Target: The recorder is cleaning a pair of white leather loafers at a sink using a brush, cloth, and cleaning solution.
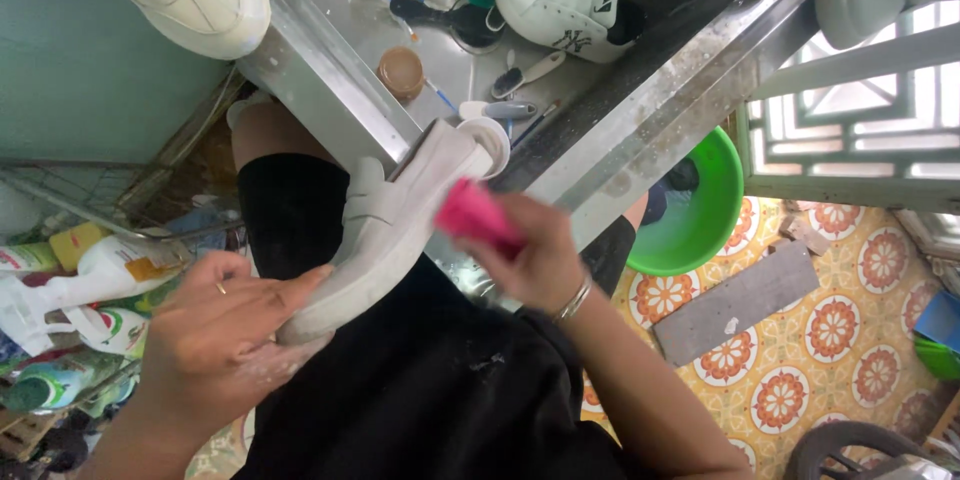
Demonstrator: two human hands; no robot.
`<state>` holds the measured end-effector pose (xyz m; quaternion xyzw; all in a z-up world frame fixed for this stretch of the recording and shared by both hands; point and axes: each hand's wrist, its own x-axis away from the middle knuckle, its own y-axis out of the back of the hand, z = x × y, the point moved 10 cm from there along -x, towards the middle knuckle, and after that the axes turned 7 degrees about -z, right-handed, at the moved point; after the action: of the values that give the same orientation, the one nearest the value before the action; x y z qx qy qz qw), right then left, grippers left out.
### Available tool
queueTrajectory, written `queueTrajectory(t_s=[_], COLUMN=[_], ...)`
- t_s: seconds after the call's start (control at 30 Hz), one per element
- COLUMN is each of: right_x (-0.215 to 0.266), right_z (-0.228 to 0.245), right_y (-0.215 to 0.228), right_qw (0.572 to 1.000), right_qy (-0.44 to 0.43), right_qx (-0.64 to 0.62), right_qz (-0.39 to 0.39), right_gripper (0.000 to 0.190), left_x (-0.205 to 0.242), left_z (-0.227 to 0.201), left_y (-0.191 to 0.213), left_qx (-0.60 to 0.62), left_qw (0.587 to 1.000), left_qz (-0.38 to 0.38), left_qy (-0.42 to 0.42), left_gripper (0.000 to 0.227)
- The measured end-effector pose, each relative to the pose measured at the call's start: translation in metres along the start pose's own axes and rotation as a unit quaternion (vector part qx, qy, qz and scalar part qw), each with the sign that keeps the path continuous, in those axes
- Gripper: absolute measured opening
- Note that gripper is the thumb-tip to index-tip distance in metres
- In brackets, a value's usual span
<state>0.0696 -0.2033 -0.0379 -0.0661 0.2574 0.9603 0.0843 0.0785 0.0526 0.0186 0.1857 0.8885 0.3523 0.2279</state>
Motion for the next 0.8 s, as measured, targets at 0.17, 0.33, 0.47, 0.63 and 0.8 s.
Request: queueTrajectory(t_s=[0.17,0.33,0.47,0.63,0.8], right_x=[-0.006,-0.012,-0.016,-0.015,-0.030], right_z=[-0.035,0.006,-0.033,-0.002,-0.062], right_y=[0.002,0.001,0.006,-0.007,0.039], right_qw=[1.000,0.998,0.998,1.000,0.985], right_qy=[-0.003,0.058,-0.028,0.007,-0.031], right_qx=[-0.022,0.007,0.048,0.003,0.121], right_qz=[-0.005,-0.004,-0.005,0.018,-0.119], right_gripper=[0.031,0.030,0.027,0.030,0.028], left_x=[-0.002,0.000,0.003,0.004,0.003], left_z=[0.002,0.009,0.010,0.021,0.039], left_y=[0.000,-0.001,0.000,0.000,0.000], left_qx=[-0.005,-0.011,-0.001,0.006,-0.010], left_qw=[1.000,1.000,1.000,0.999,0.998], left_qz=[0.005,0.009,0.011,0.013,0.014], left_qy=[0.004,0.015,0.021,0.032,0.054], left_gripper=[0.051,0.050,0.051,0.052,0.051])
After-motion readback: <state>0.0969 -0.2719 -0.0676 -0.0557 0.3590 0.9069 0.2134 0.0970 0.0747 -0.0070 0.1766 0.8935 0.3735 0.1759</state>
